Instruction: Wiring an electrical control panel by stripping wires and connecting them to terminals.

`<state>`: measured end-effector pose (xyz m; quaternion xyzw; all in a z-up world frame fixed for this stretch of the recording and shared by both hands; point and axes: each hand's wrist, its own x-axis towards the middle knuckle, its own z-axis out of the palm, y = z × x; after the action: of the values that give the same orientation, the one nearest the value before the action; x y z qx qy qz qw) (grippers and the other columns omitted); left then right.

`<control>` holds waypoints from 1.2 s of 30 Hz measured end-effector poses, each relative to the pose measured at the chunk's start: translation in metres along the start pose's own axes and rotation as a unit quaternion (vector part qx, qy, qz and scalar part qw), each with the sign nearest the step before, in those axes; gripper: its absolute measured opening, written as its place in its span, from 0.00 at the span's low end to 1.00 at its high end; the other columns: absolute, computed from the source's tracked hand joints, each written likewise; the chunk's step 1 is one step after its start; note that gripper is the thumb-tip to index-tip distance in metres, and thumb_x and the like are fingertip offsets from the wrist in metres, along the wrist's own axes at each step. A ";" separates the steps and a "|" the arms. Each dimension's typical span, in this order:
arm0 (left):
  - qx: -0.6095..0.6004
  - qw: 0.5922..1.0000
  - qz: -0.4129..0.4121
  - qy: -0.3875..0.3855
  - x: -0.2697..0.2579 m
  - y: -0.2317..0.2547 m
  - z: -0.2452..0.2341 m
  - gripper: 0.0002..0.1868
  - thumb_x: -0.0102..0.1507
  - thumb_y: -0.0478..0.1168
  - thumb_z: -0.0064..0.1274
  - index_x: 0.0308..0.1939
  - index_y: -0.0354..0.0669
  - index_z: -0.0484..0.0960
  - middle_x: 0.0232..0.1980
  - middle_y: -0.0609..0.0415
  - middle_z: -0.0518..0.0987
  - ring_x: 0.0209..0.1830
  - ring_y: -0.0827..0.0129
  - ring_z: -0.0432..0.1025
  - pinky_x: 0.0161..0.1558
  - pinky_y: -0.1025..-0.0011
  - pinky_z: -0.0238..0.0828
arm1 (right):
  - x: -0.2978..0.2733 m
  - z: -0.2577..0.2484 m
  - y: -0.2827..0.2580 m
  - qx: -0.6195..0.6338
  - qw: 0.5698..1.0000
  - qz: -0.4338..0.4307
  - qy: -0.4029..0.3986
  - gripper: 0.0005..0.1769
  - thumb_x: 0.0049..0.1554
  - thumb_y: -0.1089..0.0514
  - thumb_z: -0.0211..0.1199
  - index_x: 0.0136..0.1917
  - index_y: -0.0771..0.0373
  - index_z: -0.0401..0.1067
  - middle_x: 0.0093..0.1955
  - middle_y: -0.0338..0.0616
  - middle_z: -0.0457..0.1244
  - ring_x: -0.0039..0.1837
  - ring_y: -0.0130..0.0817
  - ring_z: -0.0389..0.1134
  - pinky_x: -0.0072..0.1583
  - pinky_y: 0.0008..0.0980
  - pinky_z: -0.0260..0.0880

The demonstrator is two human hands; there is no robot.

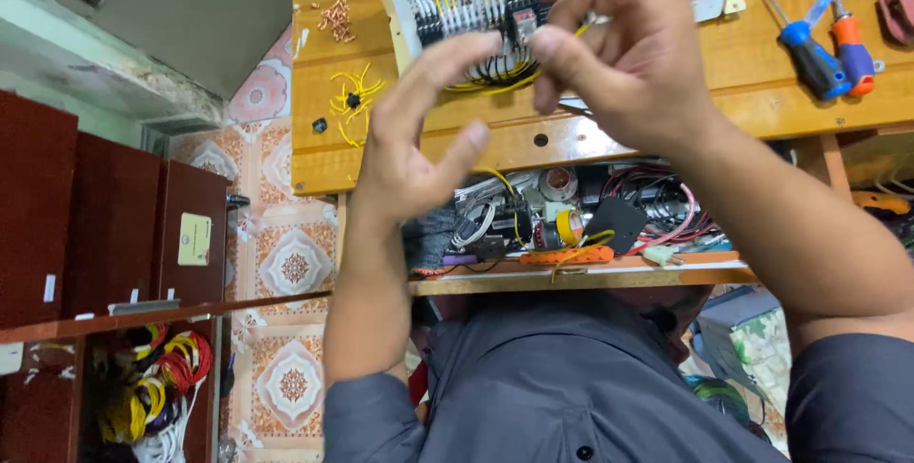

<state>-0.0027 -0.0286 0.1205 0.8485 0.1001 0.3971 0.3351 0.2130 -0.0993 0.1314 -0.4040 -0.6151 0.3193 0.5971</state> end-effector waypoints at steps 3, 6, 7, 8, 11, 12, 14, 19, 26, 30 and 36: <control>0.115 0.993 0.004 -0.011 -0.020 0.012 -0.014 0.33 0.69 0.57 0.55 0.72 0.45 0.68 0.76 0.40 0.67 0.81 0.44 0.63 0.84 0.46 0.60 | -0.004 -0.009 -0.007 -0.043 0.997 -0.053 0.023 0.13 0.71 0.71 0.55 0.63 0.64 0.55 0.44 0.49 0.55 0.39 0.38 0.72 0.38 0.25 0.72; 0.167 0.984 -0.061 0.034 -0.077 0.000 -0.058 0.41 0.60 0.66 0.52 0.66 0.39 0.74 0.70 0.42 0.74 0.72 0.50 0.70 0.76 0.49 0.65 | -0.023 -0.047 -0.003 -0.065 0.993 -0.074 0.065 0.15 0.70 0.69 0.57 0.64 0.66 0.54 0.49 0.52 0.54 0.40 0.40 0.69 0.42 0.30 0.80; 0.165 0.984 -0.051 0.036 -0.108 -0.028 -0.070 0.41 0.60 0.66 0.52 0.66 0.39 0.74 0.70 0.42 0.74 0.72 0.50 0.70 0.76 0.49 0.65 | -0.031 -0.059 0.004 -0.072 0.992 -0.081 0.068 0.15 0.70 0.69 0.57 0.64 0.66 0.54 0.49 0.52 0.54 0.40 0.40 0.69 0.42 0.30 0.80; 0.133 0.971 -0.105 0.172 -0.138 -0.058 -0.082 0.29 0.67 0.56 0.51 0.60 0.34 0.76 0.56 0.41 0.77 0.53 0.54 0.75 0.55 0.58 0.74 | -0.038 -0.071 0.011 -0.068 0.992 -0.061 0.082 0.15 0.69 0.69 0.57 0.64 0.64 0.54 0.48 0.51 0.55 0.40 0.40 0.69 0.43 0.33 0.79; 0.195 0.884 -0.233 0.354 -0.241 -0.166 -0.120 0.16 0.78 0.47 0.51 0.50 0.34 0.80 0.40 0.47 0.79 0.35 0.64 0.74 0.38 0.66 0.75 | -0.065 -0.086 0.038 -0.039 0.991 0.006 0.124 0.15 0.66 0.69 0.57 0.63 0.64 0.56 0.48 0.48 0.58 0.39 0.39 0.69 0.44 0.35 0.79; 0.294 0.812 -0.306 0.401 -0.284 -0.193 -0.136 0.16 0.81 0.47 0.51 0.46 0.39 0.82 0.37 0.54 0.77 0.37 0.70 0.68 0.42 0.66 0.67 | -0.072 -0.089 0.048 -0.013 0.988 0.052 0.147 0.15 0.65 0.68 0.58 0.61 0.65 0.58 0.48 0.47 0.59 0.38 0.39 0.69 0.44 0.35 0.80; 0.307 0.786 -0.372 0.387 -0.334 -0.199 -0.117 0.17 0.81 0.47 0.46 0.46 0.40 0.84 0.30 0.54 0.76 0.31 0.67 0.68 0.36 0.63 0.66 | -0.079 -0.097 0.061 -0.011 0.986 0.042 0.162 0.15 0.65 0.68 0.59 0.62 0.64 0.59 0.48 0.46 0.58 0.38 0.39 0.70 0.44 0.34 0.78; 0.324 0.792 -0.505 0.113 -0.528 -0.260 0.016 0.67 0.42 0.90 0.08 0.71 0.65 0.73 0.58 0.54 0.80 0.50 0.52 0.76 0.48 0.51 0.68 | -0.084 -0.106 0.087 0.002 0.982 0.057 0.178 0.13 0.65 0.66 0.58 0.61 0.64 0.59 0.48 0.45 0.59 0.38 0.39 0.70 0.46 0.36 0.78; -0.287 0.628 -0.651 0.316 -0.511 -0.229 0.172 0.18 0.59 0.36 0.63 0.52 0.46 0.77 0.50 0.49 0.80 0.47 0.61 0.74 0.48 0.60 0.76 | -0.092 -0.111 0.136 0.068 0.972 0.054 0.219 0.18 0.63 0.70 0.60 0.64 0.69 0.61 0.46 0.51 0.61 0.36 0.39 0.72 0.41 0.36 0.80; -0.277 0.635 -0.682 0.234 -0.461 -0.186 0.119 0.20 0.58 0.33 0.65 0.54 0.37 0.81 0.50 0.45 0.84 0.47 0.61 0.76 0.50 0.63 0.76 | -0.101 -0.108 0.123 0.002 0.974 0.098 0.202 0.15 0.64 0.64 0.61 0.60 0.60 0.59 0.47 0.46 0.62 0.35 0.33 0.67 0.40 0.26 0.72; -0.313 0.752 -0.571 0.103 -0.464 -0.164 0.062 0.22 0.58 0.24 0.62 0.57 0.34 0.85 0.56 0.45 0.87 0.54 0.66 0.81 0.58 0.69 0.76 | -0.107 -0.114 0.130 -0.028 0.975 0.081 0.203 0.13 0.67 0.65 0.61 0.61 0.60 0.60 0.43 0.44 0.61 0.37 0.30 0.66 0.44 0.23 0.69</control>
<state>-0.2487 -0.1375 -0.2958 0.4348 0.4704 0.2262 0.7338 0.3371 -0.1421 -0.0241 -0.5256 -0.4551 0.2607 0.6698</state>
